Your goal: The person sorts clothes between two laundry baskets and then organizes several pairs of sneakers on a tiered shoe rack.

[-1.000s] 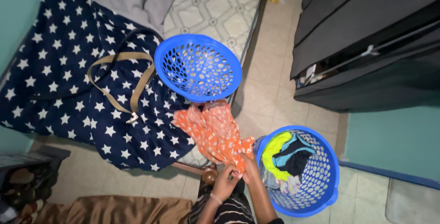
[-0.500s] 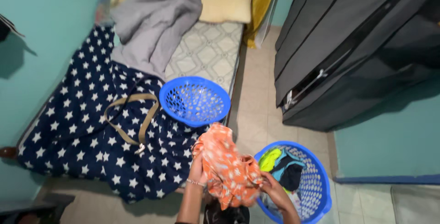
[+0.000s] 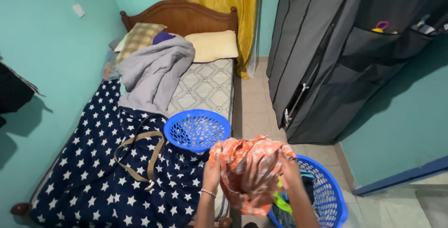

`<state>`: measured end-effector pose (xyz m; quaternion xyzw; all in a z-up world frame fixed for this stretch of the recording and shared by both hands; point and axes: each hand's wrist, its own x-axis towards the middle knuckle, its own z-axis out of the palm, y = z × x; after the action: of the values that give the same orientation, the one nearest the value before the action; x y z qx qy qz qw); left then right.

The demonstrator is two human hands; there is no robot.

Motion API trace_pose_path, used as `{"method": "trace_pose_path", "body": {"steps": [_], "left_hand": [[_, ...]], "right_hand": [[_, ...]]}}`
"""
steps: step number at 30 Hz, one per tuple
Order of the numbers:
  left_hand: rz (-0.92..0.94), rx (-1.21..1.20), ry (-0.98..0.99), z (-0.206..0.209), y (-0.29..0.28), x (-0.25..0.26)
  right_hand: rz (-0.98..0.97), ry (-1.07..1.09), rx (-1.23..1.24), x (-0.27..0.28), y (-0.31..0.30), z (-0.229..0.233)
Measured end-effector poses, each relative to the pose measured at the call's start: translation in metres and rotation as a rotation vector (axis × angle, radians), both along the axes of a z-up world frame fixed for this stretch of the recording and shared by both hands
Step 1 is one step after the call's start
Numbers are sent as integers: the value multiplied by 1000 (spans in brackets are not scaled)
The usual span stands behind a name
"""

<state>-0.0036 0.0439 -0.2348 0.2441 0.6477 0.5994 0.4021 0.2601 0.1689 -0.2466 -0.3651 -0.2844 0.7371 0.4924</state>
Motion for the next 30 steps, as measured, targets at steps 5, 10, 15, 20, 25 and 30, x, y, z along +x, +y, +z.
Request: {"method": "trace_pose_path", "body": {"steps": [5,10,15,20,25,30], "left_hand": [[-239,325,890,73,1,41],[-371,319,919,103,13,127],[-449,147,795,87,24,129],[-452,156,305,96,45,151],[-470,400,-76,141,47,177],[-460,686,372,123,54,192]], "right_hand": [[-168,-283,159,8,1,56],[-38,-296,220,28,-3,79],[-150,-758,532,91,9,87],[404,-788,617,105,4,69],[291,-571,566,92,-35,114],[-57,-378,191,113,-28,109]]}}
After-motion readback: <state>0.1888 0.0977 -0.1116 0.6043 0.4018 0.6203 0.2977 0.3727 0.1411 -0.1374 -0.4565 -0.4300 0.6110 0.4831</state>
